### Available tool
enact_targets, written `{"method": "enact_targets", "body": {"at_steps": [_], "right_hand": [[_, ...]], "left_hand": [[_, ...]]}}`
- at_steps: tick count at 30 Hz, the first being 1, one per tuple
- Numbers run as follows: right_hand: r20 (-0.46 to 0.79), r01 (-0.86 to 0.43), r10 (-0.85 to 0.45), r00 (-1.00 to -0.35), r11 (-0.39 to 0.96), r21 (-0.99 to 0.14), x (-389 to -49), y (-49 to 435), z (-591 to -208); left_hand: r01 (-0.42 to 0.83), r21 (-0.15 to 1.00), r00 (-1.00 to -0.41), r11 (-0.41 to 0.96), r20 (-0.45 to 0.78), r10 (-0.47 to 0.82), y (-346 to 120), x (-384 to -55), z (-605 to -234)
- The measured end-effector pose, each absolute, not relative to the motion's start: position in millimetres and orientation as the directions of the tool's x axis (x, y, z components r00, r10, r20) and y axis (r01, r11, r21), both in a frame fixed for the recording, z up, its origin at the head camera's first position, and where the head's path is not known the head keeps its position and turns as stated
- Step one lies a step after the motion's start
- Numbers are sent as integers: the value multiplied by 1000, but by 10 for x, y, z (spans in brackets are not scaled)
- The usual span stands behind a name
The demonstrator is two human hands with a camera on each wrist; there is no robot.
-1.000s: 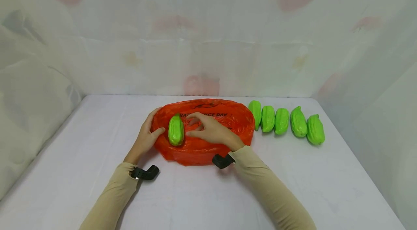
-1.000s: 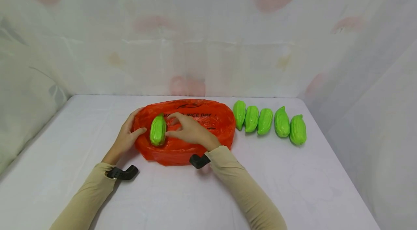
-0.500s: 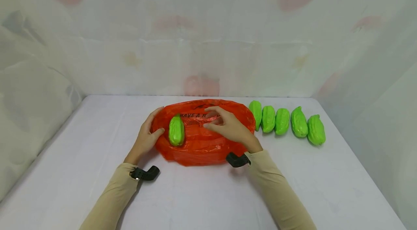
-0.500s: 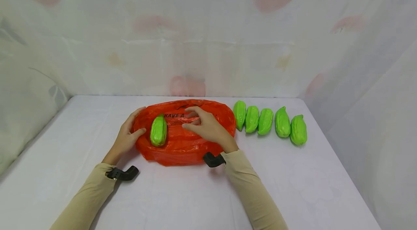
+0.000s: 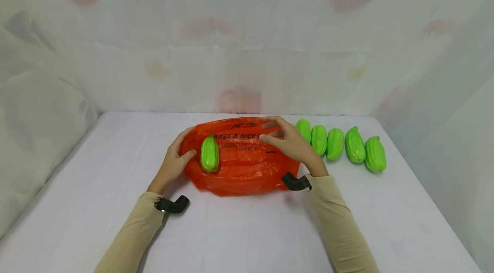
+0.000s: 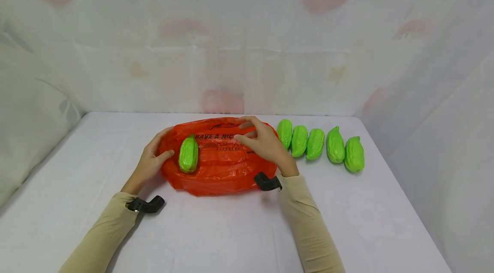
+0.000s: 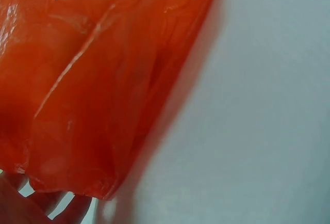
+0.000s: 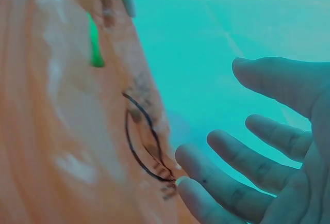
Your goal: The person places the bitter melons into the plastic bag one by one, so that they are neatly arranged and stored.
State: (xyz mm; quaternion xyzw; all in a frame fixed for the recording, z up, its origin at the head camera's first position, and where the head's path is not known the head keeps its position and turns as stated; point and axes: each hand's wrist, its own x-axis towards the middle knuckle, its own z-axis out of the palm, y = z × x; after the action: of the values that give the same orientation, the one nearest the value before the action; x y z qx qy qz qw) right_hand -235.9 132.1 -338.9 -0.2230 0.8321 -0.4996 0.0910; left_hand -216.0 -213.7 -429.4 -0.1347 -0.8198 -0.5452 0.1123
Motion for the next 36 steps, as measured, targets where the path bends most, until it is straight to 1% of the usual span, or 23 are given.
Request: {"method": "enact_targets", "body": {"at_steps": [6, 16, 26, 36], "right_hand": [[75, -259, -420, -904, 401, -879, -2382, 1459, -3326], [121, -281, -372, -920, 413, -866, -2428, 1631, -3315], [211, -322, -278, -937, 453, -831, -2452, 1757, -3333], [207, -286, -207, -956, 510, -811, -2538, 1902, -3402]], "left_hand": [[329, 863, -944, 384, 312, 107, -2133, -2168, -4279], [294, 876, -956, 382, 274, 107, -2120, -2151, -4256], [282, 881, -960, 380, 260, 108, -2103, -2124, -4228], [291, 878, -957, 380, 272, 105, -2104, -2133, -4236]]}}
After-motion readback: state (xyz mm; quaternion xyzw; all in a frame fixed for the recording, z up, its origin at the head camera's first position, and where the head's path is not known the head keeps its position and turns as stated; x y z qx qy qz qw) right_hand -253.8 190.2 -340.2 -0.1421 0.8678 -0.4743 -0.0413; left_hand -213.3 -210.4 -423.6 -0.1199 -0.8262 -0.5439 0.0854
